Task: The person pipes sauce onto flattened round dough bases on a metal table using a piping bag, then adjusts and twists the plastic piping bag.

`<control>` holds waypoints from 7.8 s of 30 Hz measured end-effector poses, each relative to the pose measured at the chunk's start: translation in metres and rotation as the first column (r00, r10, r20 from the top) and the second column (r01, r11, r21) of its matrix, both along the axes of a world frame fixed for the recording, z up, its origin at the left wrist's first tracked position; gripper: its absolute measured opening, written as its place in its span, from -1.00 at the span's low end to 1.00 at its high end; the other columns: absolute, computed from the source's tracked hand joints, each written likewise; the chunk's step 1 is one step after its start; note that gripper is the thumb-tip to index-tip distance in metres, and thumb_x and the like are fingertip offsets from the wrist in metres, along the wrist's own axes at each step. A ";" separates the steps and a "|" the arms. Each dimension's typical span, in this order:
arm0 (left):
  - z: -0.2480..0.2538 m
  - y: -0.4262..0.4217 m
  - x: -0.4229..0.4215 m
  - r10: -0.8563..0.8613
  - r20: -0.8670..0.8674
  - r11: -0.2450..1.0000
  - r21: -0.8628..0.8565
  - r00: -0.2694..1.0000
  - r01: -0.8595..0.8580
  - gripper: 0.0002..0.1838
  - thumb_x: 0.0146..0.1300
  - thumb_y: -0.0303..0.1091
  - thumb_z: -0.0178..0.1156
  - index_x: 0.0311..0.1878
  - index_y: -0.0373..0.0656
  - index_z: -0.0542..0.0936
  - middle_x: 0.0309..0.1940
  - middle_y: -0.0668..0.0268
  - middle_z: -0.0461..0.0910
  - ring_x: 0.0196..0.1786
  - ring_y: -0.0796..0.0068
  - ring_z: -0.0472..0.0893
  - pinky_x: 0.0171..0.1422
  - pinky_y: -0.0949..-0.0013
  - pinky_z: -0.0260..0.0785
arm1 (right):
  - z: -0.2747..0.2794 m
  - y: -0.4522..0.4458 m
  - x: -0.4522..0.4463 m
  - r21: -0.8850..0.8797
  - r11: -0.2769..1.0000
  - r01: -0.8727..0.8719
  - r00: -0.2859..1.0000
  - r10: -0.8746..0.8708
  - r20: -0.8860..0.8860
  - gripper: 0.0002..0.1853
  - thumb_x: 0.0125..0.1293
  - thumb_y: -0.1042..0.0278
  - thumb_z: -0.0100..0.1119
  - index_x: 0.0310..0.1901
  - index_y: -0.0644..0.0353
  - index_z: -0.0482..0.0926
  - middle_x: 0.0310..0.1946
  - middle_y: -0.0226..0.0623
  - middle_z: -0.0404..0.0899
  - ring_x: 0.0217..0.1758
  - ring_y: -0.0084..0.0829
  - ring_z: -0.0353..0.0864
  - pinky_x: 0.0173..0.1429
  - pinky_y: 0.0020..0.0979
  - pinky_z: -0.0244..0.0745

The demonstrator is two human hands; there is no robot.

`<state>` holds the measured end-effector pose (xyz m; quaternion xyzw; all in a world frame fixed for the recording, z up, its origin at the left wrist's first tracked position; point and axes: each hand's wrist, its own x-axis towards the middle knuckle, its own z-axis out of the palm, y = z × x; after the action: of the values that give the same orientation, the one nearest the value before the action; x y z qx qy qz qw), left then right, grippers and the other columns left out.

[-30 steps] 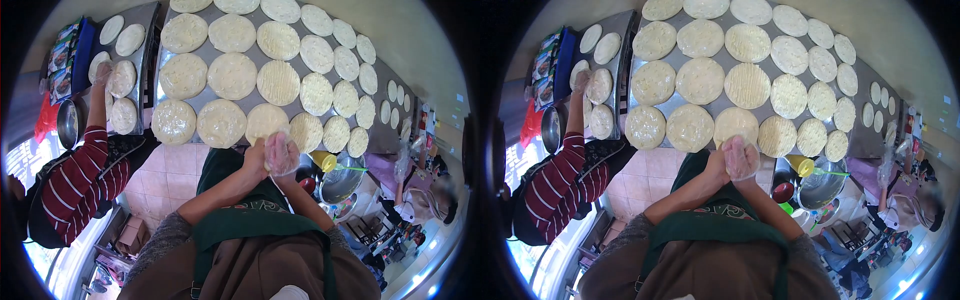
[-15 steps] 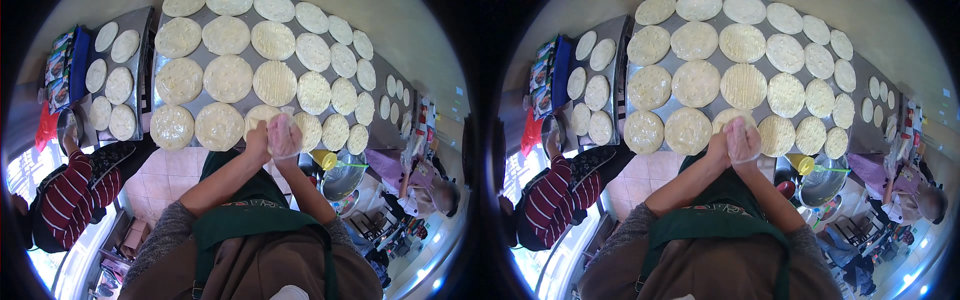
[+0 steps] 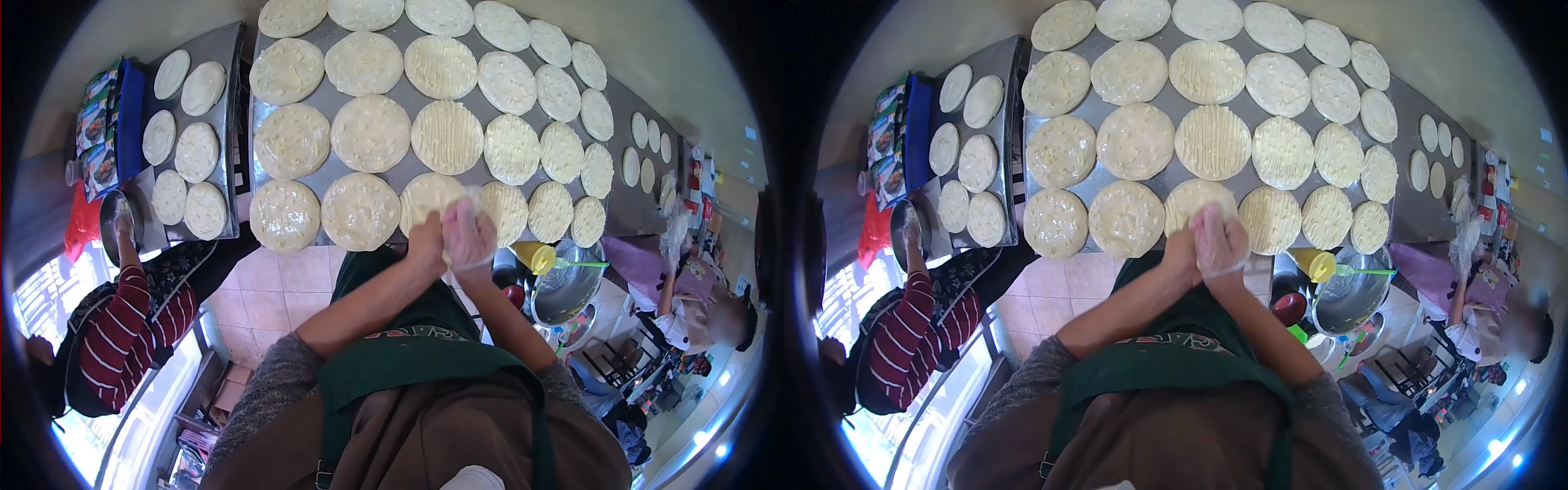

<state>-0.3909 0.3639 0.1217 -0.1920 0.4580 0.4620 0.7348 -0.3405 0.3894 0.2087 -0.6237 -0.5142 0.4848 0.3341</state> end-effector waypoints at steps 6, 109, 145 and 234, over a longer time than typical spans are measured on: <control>-0.004 -0.033 0.010 -0.140 -0.131 0.988 0.042 0.981 0.147 -0.62 0.20 -0.17 -0.07 -0.27 -0.40 0.45 -0.31 0.08 0.50 -0.24 0.23 0.55 -0.23 0.20 0.41 | -0.006 -0.021 0.006 -0.389 0.907 0.159 0.839 -0.332 -0.431 -0.65 0.33 0.06 -0.10 -0.51 0.12 0.39 -0.72 -0.58 0.25 -0.71 -0.75 0.14 -0.63 -0.67 -0.01; -0.017 -0.037 0.075 -0.283 -0.043 0.955 0.078 0.958 0.286 -0.53 0.20 -0.11 -0.11 -0.11 -0.42 0.38 -0.28 0.04 0.45 -0.23 0.25 0.48 -0.17 0.18 0.33 | 0.002 -0.035 0.071 -0.252 0.947 0.201 0.961 -0.241 -0.139 -0.66 0.34 0.19 -0.12 -0.52 0.22 0.40 -0.71 -0.48 0.28 -0.66 -0.70 0.18 -0.59 -0.61 0.07; 0.039 -0.008 0.059 -0.206 -0.725 0.779 0.284 0.657 0.558 -0.69 0.27 -0.24 -0.05 -0.17 -0.36 0.28 -0.42 -0.01 0.47 -0.34 0.19 0.52 -0.26 0.24 0.32 | -0.020 0.014 0.089 -0.570 0.816 0.094 0.921 -0.289 -0.262 -0.70 0.01 0.19 0.29 -0.35 0.27 0.53 -0.54 -0.45 0.43 -0.54 -0.65 0.35 -0.52 -0.60 0.22; 0.017 -0.018 0.084 -0.093 0.090 0.994 -0.052 0.992 0.098 -0.68 0.21 -0.19 -0.08 -0.26 -0.32 0.40 -0.46 0.16 0.42 -0.42 0.31 0.49 -0.32 0.19 0.38 | -0.029 -0.034 0.103 0.448 0.824 -0.346 0.815 0.027 0.579 -0.35 -0.02 0.50 0.18 0.18 0.25 0.21 -0.56 -0.36 0.33 -0.56 -0.41 0.32 -0.45 -0.37 0.27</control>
<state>-0.3069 0.3463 0.1383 -0.2105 0.4467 0.4042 0.7699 -0.2375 0.3558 0.1792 -0.5616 -0.7629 0.1541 0.2808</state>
